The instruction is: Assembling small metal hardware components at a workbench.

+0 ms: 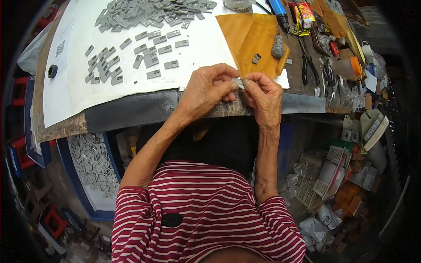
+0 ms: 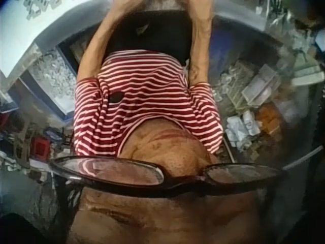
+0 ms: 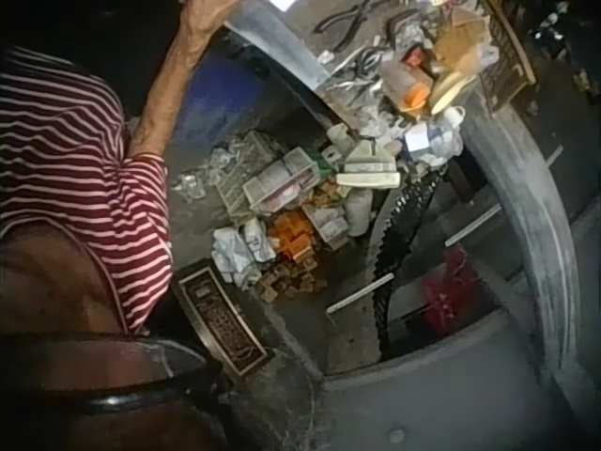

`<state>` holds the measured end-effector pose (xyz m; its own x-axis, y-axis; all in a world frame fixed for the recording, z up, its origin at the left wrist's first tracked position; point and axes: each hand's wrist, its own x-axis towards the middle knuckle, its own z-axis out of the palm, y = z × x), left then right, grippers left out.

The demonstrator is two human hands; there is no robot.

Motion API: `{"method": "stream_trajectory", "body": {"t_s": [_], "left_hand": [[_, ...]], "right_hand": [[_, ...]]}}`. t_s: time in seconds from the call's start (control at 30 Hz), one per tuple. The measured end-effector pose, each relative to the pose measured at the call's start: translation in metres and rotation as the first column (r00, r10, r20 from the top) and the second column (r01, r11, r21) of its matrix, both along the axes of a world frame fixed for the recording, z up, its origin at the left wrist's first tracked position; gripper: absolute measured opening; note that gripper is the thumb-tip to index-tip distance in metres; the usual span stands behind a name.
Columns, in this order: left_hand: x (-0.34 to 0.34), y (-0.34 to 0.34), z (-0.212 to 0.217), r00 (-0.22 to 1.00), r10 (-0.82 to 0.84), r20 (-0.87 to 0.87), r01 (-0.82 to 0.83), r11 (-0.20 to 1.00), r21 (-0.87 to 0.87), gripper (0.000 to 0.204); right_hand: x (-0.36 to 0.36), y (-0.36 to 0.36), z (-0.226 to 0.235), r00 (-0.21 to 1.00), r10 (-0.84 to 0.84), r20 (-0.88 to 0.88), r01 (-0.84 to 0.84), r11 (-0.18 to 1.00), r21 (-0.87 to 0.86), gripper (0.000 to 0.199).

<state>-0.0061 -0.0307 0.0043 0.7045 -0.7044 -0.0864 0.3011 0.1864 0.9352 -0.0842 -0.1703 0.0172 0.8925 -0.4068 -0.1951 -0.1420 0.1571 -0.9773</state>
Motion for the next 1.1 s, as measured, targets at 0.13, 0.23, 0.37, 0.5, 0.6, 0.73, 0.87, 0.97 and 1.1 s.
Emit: {"method": "stream_trajectory", "body": {"t_s": [0.13,0.23,0.37,0.5,0.6,0.73,0.87,0.97,1.1], "left_hand": [[-0.001,0.004,0.007,0.955,-0.019,0.296,-0.033,0.985,0.169,0.017],[0.000,0.003,0.005,0.873,-0.015,0.487,-0.101,0.972,0.211,0.016],[0.000,0.001,0.005,0.798,0.078,0.598,-0.194,0.972,0.132,0.014],[0.005,0.005,0.008,0.766,0.053,0.640,-0.255,0.940,0.228,0.015],[0.011,0.007,0.006,0.692,0.050,0.720,-0.352,0.894,0.277,0.016],[0.022,0.012,0.000,0.568,0.088,0.818,-0.471,0.850,0.235,0.016],[0.033,0.016,-0.007,0.389,0.052,0.920,-0.598,0.774,0.209,0.012],[0.038,0.020,-0.008,0.425,0.013,0.905,-0.629,0.723,0.285,0.014],[0.043,0.023,-0.006,0.291,-0.104,0.951,-0.772,0.561,0.298,0.014]], "right_hand": [[0.002,-0.001,0.006,1.000,-0.011,-0.003,0.011,0.999,-0.039,0.011],[0.003,-0.002,0.006,1.000,-0.013,-0.002,0.013,0.999,-0.049,0.011],[0.005,-0.002,0.006,1.000,-0.010,0.027,0.009,1.000,0.028,0.012],[0.009,0.002,0.006,0.998,-0.033,0.053,0.030,0.998,0.061,0.013],[0.007,-0.001,0.001,0.996,-0.064,0.059,0.068,0.995,-0.069,0.013],[0.004,0.002,0.002,0.993,-0.110,0.035,0.115,0.977,-0.181,0.011],[0.003,0.002,-0.002,0.994,-0.095,0.058,0.106,0.969,-0.221,0.012],[0.003,0.003,-0.006,0.994,-0.095,0.050,0.105,0.961,-0.255,0.010],[0.003,0.003,-0.008,0.993,-0.102,0.053,0.113,0.950,-0.291,0.009]]}}
